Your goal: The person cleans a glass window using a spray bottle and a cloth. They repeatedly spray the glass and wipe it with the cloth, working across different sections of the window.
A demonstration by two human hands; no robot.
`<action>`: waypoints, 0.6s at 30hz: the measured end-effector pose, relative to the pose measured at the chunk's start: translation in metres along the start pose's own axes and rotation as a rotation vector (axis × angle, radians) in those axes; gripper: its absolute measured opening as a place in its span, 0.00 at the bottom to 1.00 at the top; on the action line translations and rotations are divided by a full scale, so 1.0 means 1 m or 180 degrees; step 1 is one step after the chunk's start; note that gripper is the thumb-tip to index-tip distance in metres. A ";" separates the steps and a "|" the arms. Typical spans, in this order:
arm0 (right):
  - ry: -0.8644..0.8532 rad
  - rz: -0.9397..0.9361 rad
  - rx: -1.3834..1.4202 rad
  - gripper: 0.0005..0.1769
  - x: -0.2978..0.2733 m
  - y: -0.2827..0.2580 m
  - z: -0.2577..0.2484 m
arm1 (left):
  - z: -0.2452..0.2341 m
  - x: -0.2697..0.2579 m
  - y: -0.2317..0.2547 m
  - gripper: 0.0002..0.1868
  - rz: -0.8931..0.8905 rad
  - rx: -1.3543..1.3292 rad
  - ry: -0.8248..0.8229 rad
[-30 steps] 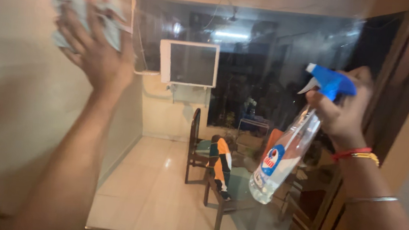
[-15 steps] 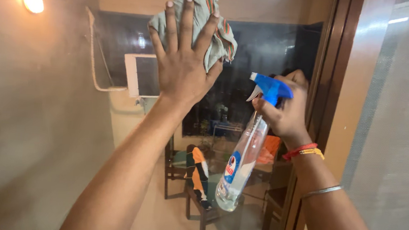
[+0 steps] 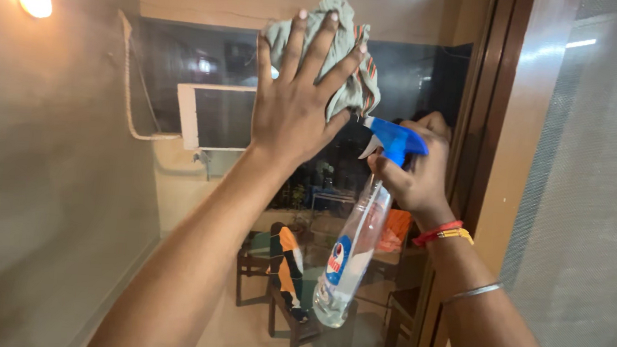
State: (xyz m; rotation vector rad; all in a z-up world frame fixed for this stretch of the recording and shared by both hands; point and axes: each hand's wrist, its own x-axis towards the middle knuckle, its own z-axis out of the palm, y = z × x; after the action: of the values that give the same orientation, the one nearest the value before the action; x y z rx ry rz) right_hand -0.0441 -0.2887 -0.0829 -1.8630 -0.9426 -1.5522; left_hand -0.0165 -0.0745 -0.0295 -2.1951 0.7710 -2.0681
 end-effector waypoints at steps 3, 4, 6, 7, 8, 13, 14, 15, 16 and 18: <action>0.0047 -0.0040 -0.0040 0.18 0.000 0.002 0.001 | 0.011 0.019 0.005 0.45 0.0113 -0.0075 0.0182; 0.0072 -0.0064 -0.0068 0.19 -0.001 0.003 0.001 | 0.016 0.028 0.011 0.45 0.0134 -0.0124 0.0237; 0.0025 -0.0055 0.0003 0.19 0.000 0.003 0.000 | 0.024 0.044 0.025 0.43 0.0129 -0.0258 0.0230; 0.0001 -0.0049 0.0034 0.19 0.001 0.003 -0.001 | 0.026 0.052 0.032 0.41 0.0104 -0.0344 0.0167; 0.0009 -0.0019 0.0060 0.19 0.001 0.003 -0.001 | 0.029 0.061 0.041 0.40 0.0084 -0.0434 0.0109; 0.0103 -0.0166 0.1136 0.24 0.002 0.003 0.003 | 0.043 0.104 0.100 0.38 -0.0139 -0.0844 -0.0212; 0.0065 -0.0122 0.1011 0.23 0.002 0.004 0.003 | 0.044 0.108 0.107 0.37 -0.0212 -0.0857 -0.0269; 0.0028 -0.0079 0.0886 0.21 0.002 0.004 0.003 | 0.044 0.110 0.108 0.38 -0.0167 -0.0892 -0.0218; -0.0023 -0.0022 0.0781 0.20 0.001 0.005 0.004 | 0.046 0.108 0.106 0.38 -0.0137 -0.0918 -0.0188; 0.0031 -0.0201 0.0602 0.20 0.000 0.008 0.003 | 0.048 0.107 0.104 0.38 -0.0075 -0.0938 -0.0176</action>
State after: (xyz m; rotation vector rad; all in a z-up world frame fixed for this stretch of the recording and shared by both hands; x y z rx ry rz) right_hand -0.0355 -0.2912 -0.0835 -1.7074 -1.1128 -1.4522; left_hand -0.0063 -0.2202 0.0283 -2.4033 1.1133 -2.0054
